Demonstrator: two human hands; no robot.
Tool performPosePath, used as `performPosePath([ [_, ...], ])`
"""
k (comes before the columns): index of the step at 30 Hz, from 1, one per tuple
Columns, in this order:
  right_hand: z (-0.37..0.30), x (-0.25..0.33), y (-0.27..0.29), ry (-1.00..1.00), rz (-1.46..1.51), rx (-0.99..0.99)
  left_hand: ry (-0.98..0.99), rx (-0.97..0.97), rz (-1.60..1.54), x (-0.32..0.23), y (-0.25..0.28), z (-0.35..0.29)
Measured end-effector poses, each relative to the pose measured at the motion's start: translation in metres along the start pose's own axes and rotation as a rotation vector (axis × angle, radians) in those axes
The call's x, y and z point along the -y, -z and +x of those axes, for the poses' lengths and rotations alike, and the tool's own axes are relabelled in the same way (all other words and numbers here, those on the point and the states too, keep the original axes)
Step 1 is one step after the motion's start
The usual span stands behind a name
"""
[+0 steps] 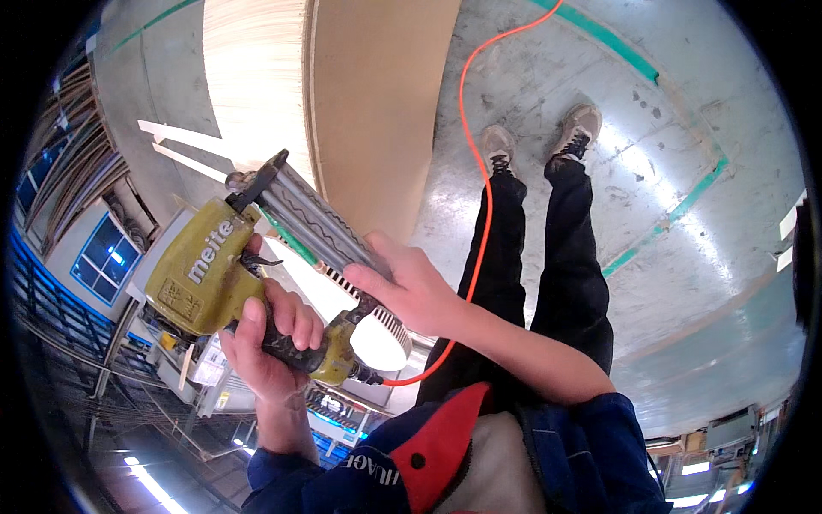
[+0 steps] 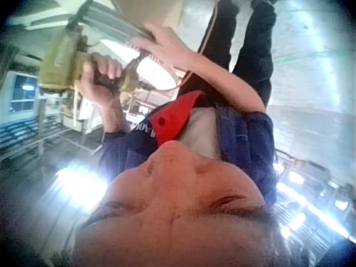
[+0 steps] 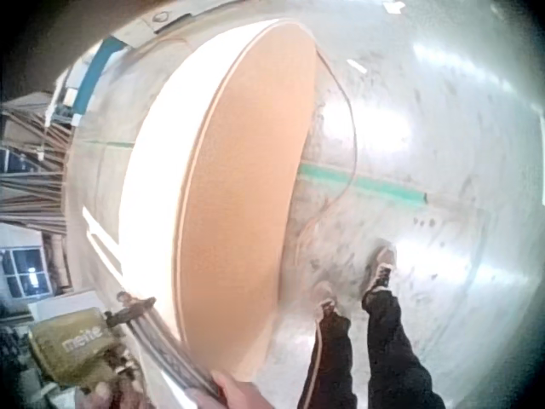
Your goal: The person uses a pneumatic nail gun to attach a curved wooden veneer to a larger wooden structure. They frequently switch to a hammer to tap the veneer into place and adjust the fit. The person works on the floor, kneeling and repositioning the tools as needed.
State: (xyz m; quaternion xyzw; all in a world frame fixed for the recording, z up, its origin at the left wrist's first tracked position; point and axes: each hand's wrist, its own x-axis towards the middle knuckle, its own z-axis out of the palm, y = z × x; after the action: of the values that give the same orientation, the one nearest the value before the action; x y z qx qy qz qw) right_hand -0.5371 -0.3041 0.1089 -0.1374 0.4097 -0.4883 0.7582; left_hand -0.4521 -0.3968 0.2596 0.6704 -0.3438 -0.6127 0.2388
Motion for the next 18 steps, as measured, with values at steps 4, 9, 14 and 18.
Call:
performPosePath([
  [4,0.007,-0.005,-0.011,0.033,0.071,-0.068,0.027,-0.037,0.129,-0.008,-0.004,0.005],
  [9,0.011,-0.013,-0.014,0.067,0.082,-0.102,0.062,-0.034,0.186,-0.011,-0.009,0.015],
  [14,0.016,-0.015,-0.012,0.091,0.096,-0.089,0.042,-0.084,0.198,-0.007,-0.012,0.017],
  [18,0.018,-0.014,-0.011,0.040,0.077,-0.052,0.043,-0.149,0.268,-0.006,-0.017,0.019],
])
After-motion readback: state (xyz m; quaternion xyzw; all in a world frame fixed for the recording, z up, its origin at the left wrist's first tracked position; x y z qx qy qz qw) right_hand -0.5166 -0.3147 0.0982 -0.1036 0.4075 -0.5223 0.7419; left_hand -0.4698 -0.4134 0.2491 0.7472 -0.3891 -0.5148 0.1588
